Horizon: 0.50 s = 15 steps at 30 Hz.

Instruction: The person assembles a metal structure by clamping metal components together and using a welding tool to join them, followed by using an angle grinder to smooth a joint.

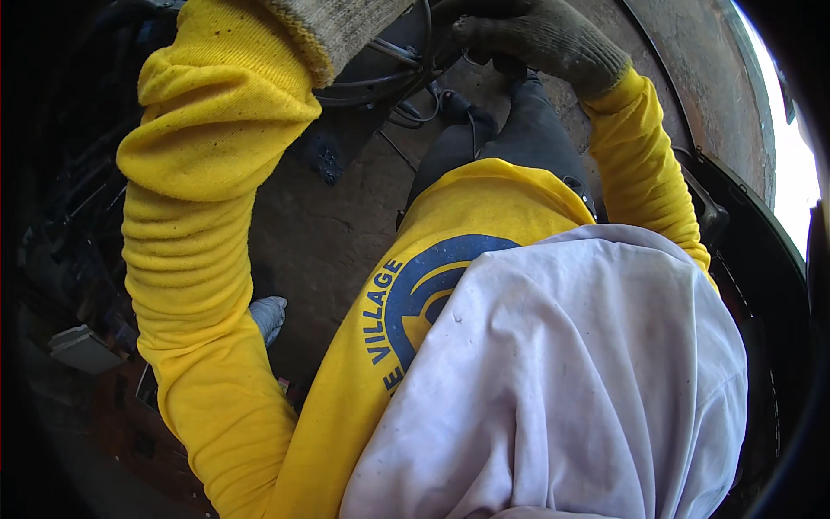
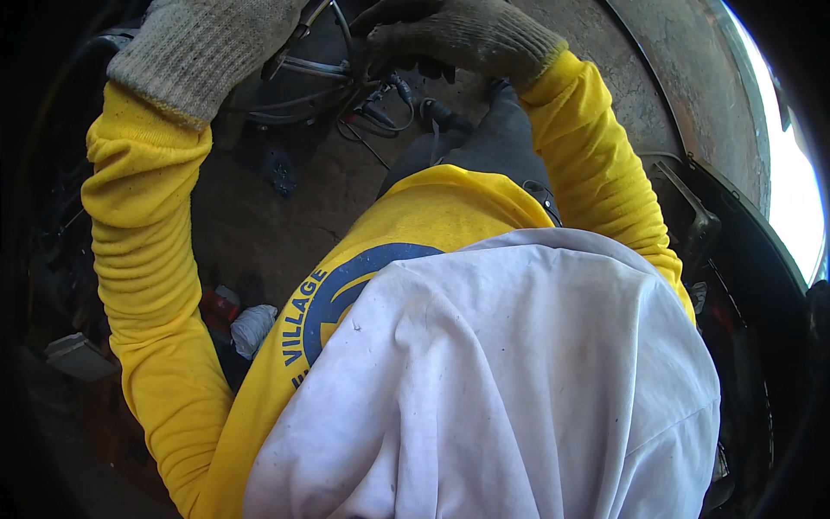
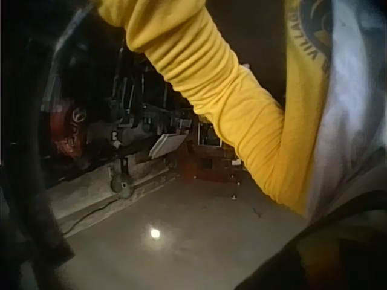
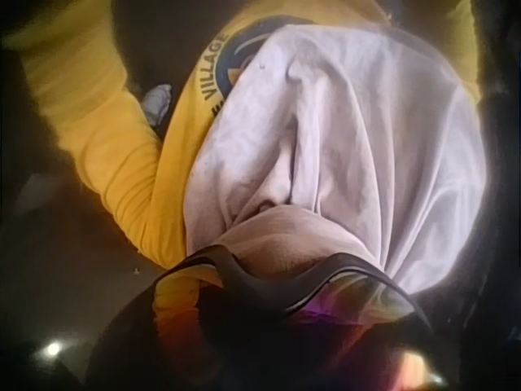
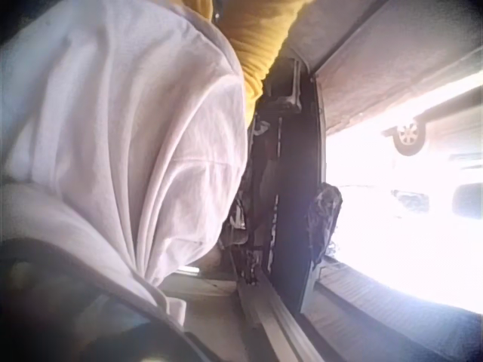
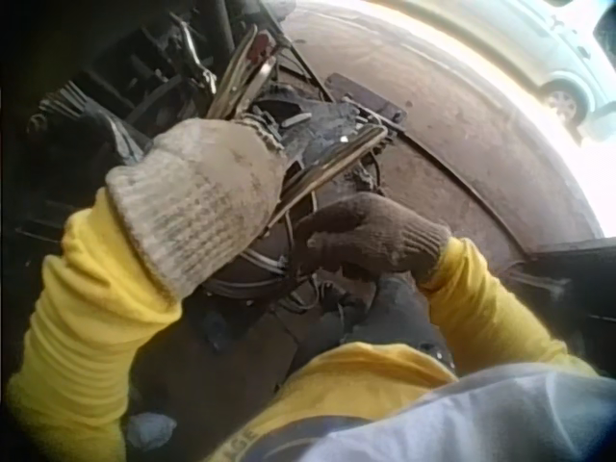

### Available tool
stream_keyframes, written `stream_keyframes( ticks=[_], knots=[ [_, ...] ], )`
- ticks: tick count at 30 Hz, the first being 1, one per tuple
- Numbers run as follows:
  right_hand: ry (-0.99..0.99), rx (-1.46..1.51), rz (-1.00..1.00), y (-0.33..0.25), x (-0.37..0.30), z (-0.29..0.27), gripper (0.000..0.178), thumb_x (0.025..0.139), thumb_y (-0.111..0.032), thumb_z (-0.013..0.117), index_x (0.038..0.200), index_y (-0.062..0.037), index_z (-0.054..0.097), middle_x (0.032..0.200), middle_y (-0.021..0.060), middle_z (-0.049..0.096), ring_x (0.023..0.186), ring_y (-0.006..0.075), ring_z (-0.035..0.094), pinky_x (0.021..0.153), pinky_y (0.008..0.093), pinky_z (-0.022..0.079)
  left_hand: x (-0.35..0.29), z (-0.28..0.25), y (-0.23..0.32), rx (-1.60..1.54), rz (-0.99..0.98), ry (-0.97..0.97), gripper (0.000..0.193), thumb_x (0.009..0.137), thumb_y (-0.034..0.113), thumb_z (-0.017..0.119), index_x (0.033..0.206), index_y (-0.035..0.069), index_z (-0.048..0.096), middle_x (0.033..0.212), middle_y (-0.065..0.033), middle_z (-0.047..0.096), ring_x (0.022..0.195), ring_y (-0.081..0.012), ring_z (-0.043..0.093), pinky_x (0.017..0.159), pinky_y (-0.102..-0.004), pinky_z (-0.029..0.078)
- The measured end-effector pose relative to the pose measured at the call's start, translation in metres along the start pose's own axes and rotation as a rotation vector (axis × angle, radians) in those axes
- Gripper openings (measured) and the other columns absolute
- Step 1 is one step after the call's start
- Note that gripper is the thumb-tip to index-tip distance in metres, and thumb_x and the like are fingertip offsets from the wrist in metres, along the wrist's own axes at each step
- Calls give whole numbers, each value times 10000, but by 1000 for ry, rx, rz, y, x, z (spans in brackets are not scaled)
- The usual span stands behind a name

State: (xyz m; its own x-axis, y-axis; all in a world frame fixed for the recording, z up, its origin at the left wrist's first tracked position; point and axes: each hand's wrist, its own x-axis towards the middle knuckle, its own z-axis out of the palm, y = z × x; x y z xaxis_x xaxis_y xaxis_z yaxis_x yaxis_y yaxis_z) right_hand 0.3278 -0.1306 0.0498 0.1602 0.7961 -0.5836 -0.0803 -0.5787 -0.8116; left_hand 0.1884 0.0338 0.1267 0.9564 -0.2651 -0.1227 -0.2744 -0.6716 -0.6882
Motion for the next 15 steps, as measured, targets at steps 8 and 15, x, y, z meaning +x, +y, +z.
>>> stream_keyframes(
  ticks=[8, 15],
  knots=[
    [-152, -372, -301, 6, 19, 8, 270, 982, -243, 629, 1056, -1, 722, 831, 126, 700, 691, 188, 644, 677, 352, 528, -1, -4, -4, -15, 4, 12, 117, 890, 168, 572, 950, 94, 640, 769, -52, 608, 735, -233, 632, 607, -383, 495],
    [-141, -425, -476, 17, 25, 10, 266, 983, -245, 605, 1047, -15, 722, 859, 164, 703, 743, 254, 656, 729, 393, 525, -1, -3, -7, -15, -4, 4, 119, 891, 167, 571, 954, 93, 639, 770, -52, 607, 741, -233, 631, 614, -381, 495]
  ],
)
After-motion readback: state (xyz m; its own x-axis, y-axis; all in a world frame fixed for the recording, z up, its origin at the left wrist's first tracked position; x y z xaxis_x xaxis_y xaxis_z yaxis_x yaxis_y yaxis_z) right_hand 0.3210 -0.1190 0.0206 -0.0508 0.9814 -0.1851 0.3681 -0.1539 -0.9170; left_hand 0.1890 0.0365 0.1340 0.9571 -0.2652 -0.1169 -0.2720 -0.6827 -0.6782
